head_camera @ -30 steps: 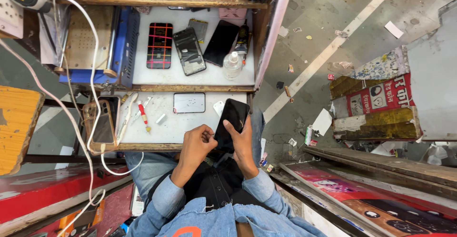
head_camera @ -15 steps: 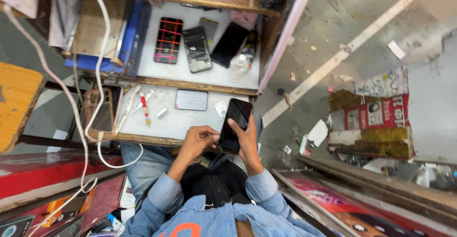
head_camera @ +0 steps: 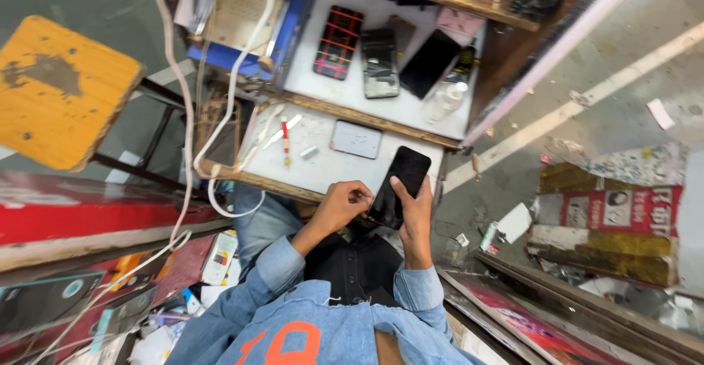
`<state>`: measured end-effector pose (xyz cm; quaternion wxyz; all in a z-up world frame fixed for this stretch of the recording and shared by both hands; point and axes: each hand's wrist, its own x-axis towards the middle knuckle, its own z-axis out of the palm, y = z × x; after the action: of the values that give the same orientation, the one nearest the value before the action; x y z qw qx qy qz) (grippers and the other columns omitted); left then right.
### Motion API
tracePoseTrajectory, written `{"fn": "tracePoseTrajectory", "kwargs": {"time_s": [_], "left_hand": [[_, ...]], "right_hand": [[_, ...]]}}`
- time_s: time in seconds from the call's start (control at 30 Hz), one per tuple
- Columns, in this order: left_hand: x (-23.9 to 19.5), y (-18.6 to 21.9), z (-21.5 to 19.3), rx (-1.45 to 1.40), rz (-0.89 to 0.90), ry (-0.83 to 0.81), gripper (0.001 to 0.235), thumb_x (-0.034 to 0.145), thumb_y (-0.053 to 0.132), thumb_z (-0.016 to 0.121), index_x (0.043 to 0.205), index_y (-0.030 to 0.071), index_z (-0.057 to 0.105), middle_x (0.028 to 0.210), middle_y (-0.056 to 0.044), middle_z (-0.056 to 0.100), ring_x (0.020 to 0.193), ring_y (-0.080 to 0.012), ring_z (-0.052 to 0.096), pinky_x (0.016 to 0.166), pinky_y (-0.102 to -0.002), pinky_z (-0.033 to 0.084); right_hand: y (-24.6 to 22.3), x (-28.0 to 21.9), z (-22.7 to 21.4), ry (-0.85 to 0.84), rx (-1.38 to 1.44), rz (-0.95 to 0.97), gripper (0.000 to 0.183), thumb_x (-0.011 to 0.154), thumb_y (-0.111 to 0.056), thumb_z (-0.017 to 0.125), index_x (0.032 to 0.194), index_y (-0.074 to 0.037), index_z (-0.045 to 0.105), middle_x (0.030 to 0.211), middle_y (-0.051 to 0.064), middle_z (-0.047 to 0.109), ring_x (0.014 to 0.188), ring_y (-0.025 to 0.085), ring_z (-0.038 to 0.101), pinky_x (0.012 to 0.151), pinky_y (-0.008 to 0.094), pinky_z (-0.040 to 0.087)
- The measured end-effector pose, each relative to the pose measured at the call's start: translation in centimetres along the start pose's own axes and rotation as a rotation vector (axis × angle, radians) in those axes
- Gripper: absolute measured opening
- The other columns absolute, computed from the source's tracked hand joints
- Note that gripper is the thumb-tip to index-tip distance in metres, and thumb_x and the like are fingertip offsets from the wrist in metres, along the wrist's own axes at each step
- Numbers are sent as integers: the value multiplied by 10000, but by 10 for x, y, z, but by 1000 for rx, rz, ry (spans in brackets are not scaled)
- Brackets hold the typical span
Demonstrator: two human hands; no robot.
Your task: The person disassembles a smartphone by removing the back cover, unscrewing internal components, and detaching the battery. They then reassemble the phone by reconnecting the battery and securing the back cover.
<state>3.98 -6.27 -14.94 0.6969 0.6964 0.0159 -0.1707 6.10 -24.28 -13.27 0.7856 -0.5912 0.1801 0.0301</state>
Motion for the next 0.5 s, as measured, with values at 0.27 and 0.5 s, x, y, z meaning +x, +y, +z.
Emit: {"fn": "tracePoseTrajectory", "kwargs": {"time_s": [0.27,0.5], "left_hand": [[-11,-6,-36,-94,-15,6,152,911,70,736,1016,-40,739,789,-72,738,679,-107,697,611,-262,585],[-12,-6,-42,-67,39,49,115,922,64,712,967,-42,714,782,-92,733,643,-134,705,583,-276,576]], "right_hand": [[-7,-14,40,-29,-31,0,507,864,-35,768,1320,-18,546,1166,70,659,1025,159,657,853,293,562],[5,-6,48,-32,-24,-29,556,861,-22,771,1359,-26,525,1208,69,654,1055,173,656,889,298,564]]}}
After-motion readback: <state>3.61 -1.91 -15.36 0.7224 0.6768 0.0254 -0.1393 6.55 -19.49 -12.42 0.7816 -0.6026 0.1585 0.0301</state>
